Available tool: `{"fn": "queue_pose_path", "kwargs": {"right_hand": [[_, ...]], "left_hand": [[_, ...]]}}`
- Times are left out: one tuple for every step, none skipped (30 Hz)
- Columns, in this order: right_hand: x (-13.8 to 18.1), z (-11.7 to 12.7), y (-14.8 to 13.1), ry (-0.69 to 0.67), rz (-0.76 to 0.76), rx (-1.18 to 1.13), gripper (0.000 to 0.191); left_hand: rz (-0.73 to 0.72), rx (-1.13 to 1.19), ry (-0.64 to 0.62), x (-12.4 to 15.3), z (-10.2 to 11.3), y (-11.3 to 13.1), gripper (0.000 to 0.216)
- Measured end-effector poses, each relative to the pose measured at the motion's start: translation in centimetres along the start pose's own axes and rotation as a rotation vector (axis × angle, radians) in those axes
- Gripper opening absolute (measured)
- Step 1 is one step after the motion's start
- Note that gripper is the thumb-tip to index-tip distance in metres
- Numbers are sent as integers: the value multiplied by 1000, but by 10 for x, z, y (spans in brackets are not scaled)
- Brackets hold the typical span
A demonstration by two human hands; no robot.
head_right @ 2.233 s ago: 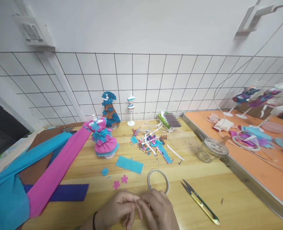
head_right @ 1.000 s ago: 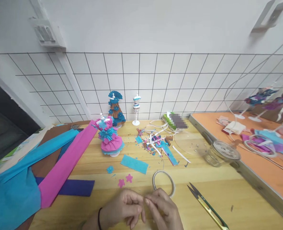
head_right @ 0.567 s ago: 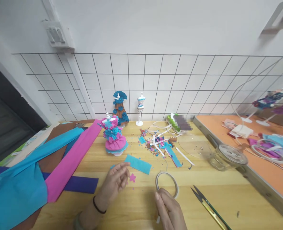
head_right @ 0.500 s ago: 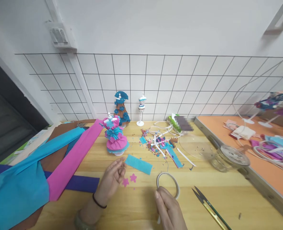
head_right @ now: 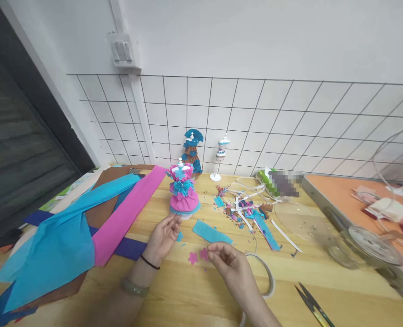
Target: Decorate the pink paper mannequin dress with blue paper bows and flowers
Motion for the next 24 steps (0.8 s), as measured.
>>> {"fn": "queue_pose_path", "kwargs": {"right_hand": [[-4,-3,0,-5,-14,-29,29],[-7,-6,0,-17,-21,-54,28],[-11,-9,0,-32,-22,-79,27],[-14,-12,0,-46,-22,-103,27],[-18,-16,0,-55,-23,-126,26],[-22,-19,1,-61,-28,-149,27],[-26,-23,1,-65,-38,-171,27],[-30,-26,2,-65,-50,-193,28],[-35,-29,3,-60,-59,-217,29],[-39,-31,3,-51,-65,-246,29],[-43,-34,2,-42,-69,-278,29],[-47,-36,2,-34,-74,-312,29],[-50,-38,1,-26,-76,-346,30],[-54,-40,-1,-21,-80,-377,30],[-56,-42,-3,-17,-88,-404,31],[-59,-44,-5,-10,-96,-426,32],[-61,-46,-6,0,-101,-444,33],[-63,-47,-8,14,-104,-459,34],[-64,-49,-8,25,-105,-468,34],[-66,-50,-8,34,-103,-474,35],[-67,-52,-8,40,-98,-476,35],[-69,-53,-7,45,-90,-474,35],[-70,-55,-5,49,-79,-468,35],[-71,-56,-4,57,-60,-452,35]], "left_hand": [[1,5,0,-1,1,1,13],[5,9,-1,-2,2,2,13],[11,11,-4,-4,2,3,14],[20,13,-8,-5,3,4,14],[33,13,-14,-6,3,4,14],[47,13,-20,-6,3,4,14],[61,12,-27,-7,3,4,15],[74,11,-35,-8,2,4,15],[83,9,-43,-8,2,4,16],[90,7,-52,-9,1,3,16],[95,4,-62,-10,0,2,16],[99,0,-71,-10,-1,1,16],[104,-4,-80,-11,-2,0,16],[108,-9,-88,-11,-3,-1,16],[114,-14,-95,-12,-4,-2,16],[121,-20,-99,-12,-5,-4,16],[131,-25,-103,-12,-5,-5,15],[141,-31,-106,-12,-6,-7,14],[152,-35,-108,-12,-7,-8,13],[163,-37,-108,-12,-7,-9,12],[172,-38,-109,-11,-7,-9,11],[180,-37,-109,-11,-7,-10,11],[186,-35,-110,-11,-7,-10,11],[190,-32,-110,-11,-7,-10,13]]}}
Point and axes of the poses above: each hand's wrist, its own x-axis away from the middle knuckle, its own z-axis out of the back of the hand, y = z × x, the point moved 2 cm from there along -x, towards the middle knuckle, and after that the axes turned 1 degree about z, right-handed, at the moved point
